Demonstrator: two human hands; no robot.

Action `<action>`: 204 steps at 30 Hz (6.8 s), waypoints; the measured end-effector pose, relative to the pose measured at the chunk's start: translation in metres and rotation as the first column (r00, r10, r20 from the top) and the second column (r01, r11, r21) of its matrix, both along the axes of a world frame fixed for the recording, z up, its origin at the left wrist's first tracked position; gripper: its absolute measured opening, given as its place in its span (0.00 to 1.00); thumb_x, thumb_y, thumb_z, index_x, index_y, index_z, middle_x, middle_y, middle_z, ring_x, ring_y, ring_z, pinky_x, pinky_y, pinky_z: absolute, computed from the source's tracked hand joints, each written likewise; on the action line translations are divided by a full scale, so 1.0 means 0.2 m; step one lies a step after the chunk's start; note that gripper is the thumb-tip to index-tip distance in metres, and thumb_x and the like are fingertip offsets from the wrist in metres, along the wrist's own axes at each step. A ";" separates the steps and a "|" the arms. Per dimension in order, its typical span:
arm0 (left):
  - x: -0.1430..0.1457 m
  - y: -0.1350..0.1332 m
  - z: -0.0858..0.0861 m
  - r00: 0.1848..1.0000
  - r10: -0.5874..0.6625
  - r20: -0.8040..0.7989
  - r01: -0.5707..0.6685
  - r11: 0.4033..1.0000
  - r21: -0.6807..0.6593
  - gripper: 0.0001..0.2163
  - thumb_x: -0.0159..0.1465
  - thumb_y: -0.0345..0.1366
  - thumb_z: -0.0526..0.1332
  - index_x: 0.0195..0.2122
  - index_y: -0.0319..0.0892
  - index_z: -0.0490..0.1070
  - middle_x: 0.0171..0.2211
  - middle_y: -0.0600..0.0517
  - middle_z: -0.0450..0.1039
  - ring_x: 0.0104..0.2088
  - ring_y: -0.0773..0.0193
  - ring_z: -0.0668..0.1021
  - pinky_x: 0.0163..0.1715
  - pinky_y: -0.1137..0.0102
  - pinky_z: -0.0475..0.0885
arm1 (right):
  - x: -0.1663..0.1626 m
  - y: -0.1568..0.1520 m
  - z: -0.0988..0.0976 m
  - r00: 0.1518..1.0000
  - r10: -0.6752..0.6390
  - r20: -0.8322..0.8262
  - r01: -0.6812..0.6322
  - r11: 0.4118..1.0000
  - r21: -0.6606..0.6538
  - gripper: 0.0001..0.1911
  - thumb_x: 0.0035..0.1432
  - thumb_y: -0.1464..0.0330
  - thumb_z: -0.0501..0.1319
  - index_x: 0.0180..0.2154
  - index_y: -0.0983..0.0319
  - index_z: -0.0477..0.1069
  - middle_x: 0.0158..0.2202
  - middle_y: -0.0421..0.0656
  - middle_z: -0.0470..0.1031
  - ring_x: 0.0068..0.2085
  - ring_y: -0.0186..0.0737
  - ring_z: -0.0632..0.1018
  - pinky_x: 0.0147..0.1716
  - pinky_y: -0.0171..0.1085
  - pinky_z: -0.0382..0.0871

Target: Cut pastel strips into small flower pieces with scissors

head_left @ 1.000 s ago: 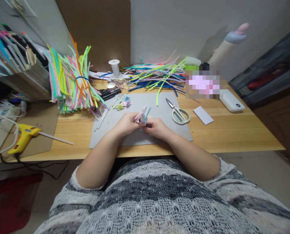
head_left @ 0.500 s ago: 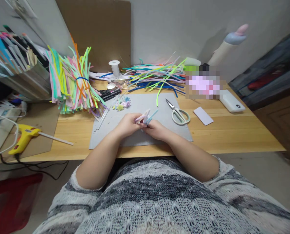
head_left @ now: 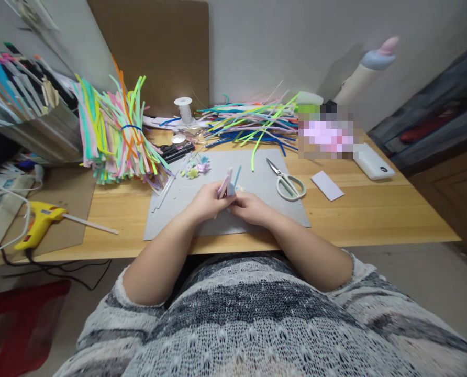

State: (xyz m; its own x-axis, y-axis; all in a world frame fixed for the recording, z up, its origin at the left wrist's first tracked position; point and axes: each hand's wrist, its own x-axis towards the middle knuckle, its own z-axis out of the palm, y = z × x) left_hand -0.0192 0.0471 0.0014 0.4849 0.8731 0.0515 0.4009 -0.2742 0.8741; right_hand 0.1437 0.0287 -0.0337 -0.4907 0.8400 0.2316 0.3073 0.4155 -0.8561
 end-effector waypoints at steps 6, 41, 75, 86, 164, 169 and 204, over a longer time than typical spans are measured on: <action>-0.01 0.00 0.00 0.999 -0.033 0.039 0.035 0.998 -0.046 0.05 0.54 0.35 0.61 0.27 0.39 0.67 0.23 0.57 0.67 0.25 0.69 0.68 0.27 0.73 0.62 | 0.02 -0.01 0.00 0.995 -0.077 -0.061 0.069 0.991 -0.113 0.09 0.54 0.67 0.58 0.25 0.63 0.71 0.24 0.38 0.68 0.25 0.32 0.70 0.27 0.32 0.64; -0.06 0.04 0.08 0.945 0.207 0.252 -0.096 0.916 -0.390 0.10 0.54 0.35 0.64 0.34 0.35 0.75 0.19 0.55 0.67 0.18 0.72 0.66 0.20 0.74 0.58 | 0.03 -0.04 0.11 0.978 -0.205 -0.027 0.162 0.837 -0.522 0.19 0.48 0.56 0.65 0.21 0.63 0.64 0.14 0.37 0.68 0.16 0.29 0.68 0.17 0.30 0.60; -0.05 0.03 0.05 0.895 0.160 0.416 0.068 0.873 -0.484 0.09 0.52 0.29 0.65 0.34 0.35 0.70 0.23 0.55 0.71 0.24 0.71 0.74 0.28 0.73 0.69 | 0.03 -0.05 0.10 0.935 -0.145 -0.324 -0.115 0.740 -0.663 0.20 0.43 0.56 0.69 0.28 0.66 0.72 0.17 0.37 0.70 0.17 0.26 0.67 0.16 0.28 0.60; 0.00 0.01 0.03 0.930 0.135 0.341 0.023 0.907 -0.421 0.08 0.54 0.32 0.64 0.32 0.36 0.68 0.24 0.54 0.70 0.22 0.70 0.72 0.24 0.73 0.66 | 0.01 -0.05 0.11 0.967 -0.228 -0.115 0.124 0.813 -0.568 0.13 0.46 0.61 0.65 0.28 0.65 0.72 0.13 0.34 0.66 0.15 0.27 0.66 0.15 0.28 0.59; -0.03 0.04 0.00 0.984 0.076 0.162 -0.055 0.989 -0.134 0.10 0.60 0.40 0.57 0.29 0.38 0.70 0.19 0.55 0.68 0.21 0.69 0.71 0.26 0.72 0.65 | 0.02 -0.06 0.09 0.946 -0.113 -0.304 -0.144 0.693 -0.706 0.17 0.47 0.57 0.66 0.28 0.66 0.69 0.16 0.36 0.68 0.17 0.27 0.68 0.16 0.27 0.61; -0.02 0.03 0.01 0.983 0.015 0.182 0.012 0.989 -0.147 0.09 0.60 0.40 0.57 0.32 0.38 0.69 0.20 0.54 0.69 0.21 0.69 0.71 0.25 0.73 0.65 | 0.01 -0.06 0.09 0.966 -0.100 -0.237 -0.096 0.717 -0.691 0.16 0.47 0.58 0.66 0.28 0.65 0.68 0.16 0.35 0.67 0.18 0.28 0.68 0.17 0.29 0.61; -0.04 0.02 0.03 0.988 -0.119 -0.095 0.139 0.961 0.239 0.02 0.57 0.29 0.60 0.29 0.39 0.73 0.29 0.51 0.72 0.30 0.66 0.72 0.33 0.71 0.66 | 0.05 -0.02 0.02 0.991 -0.116 0.068 0.105 0.984 0.145 0.08 0.58 0.69 0.59 0.38 0.59 0.77 0.36 0.42 0.79 0.39 0.41 0.77 0.41 0.38 0.67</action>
